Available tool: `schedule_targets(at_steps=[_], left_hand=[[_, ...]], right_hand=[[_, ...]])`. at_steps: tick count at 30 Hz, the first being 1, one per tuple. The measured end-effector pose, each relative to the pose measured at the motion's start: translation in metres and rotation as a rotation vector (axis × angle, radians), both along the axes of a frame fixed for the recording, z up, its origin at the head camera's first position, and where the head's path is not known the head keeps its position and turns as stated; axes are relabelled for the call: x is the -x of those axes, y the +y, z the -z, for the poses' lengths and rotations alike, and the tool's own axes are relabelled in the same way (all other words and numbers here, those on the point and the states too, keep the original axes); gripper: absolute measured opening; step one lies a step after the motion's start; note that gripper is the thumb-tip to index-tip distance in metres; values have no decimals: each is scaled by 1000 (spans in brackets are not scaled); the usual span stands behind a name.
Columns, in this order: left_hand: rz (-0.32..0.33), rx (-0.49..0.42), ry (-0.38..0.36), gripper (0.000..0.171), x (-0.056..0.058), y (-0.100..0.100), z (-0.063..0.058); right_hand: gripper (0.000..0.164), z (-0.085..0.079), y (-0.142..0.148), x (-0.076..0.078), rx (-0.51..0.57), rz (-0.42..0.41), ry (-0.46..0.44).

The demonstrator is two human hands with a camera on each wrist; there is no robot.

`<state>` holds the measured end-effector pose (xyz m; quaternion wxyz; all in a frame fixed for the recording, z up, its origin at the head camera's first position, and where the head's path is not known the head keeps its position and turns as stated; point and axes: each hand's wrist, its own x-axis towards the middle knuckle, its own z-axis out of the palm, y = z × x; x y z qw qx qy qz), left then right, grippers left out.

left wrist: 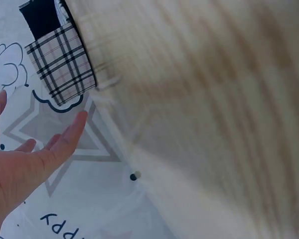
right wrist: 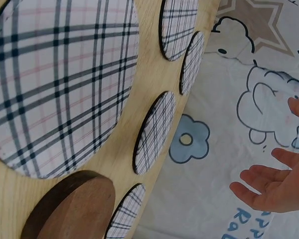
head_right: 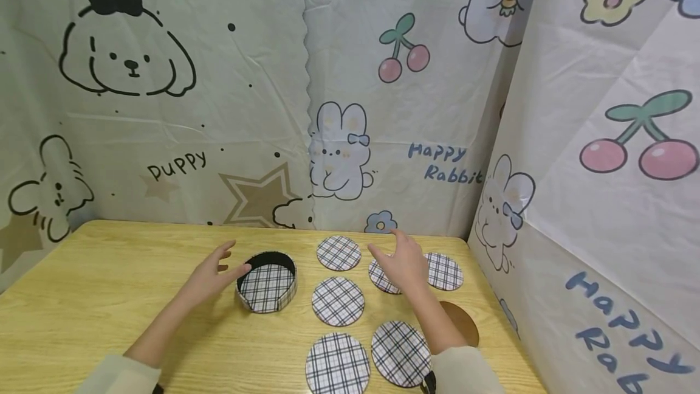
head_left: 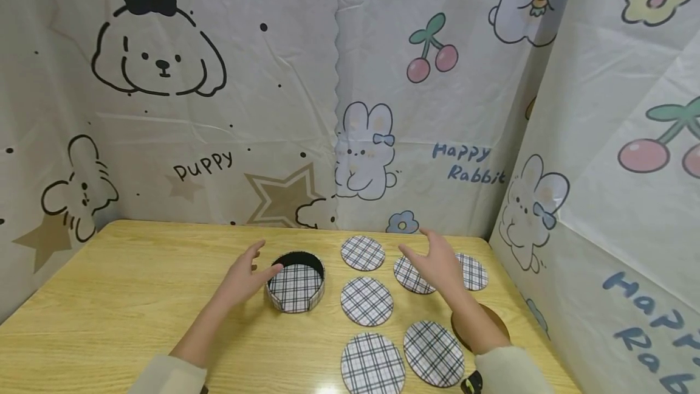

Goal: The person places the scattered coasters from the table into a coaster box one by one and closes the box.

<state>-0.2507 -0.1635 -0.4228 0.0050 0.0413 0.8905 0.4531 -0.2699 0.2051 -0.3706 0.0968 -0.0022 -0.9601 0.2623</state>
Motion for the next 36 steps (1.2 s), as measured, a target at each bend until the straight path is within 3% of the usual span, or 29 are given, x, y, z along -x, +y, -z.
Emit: schedule_targets(at_steps=[16,27,36], left_hand=[[-9,-198,-124,69,0,0,15],[9,-225,-150,66,5,1,19],[39,-215,-150,69,6,3,20]], right_hand=[[80,14,60,10,123,113,-127],[88,28,100,12,258,177,-170],[82,40,122,11,226,239,-207]])
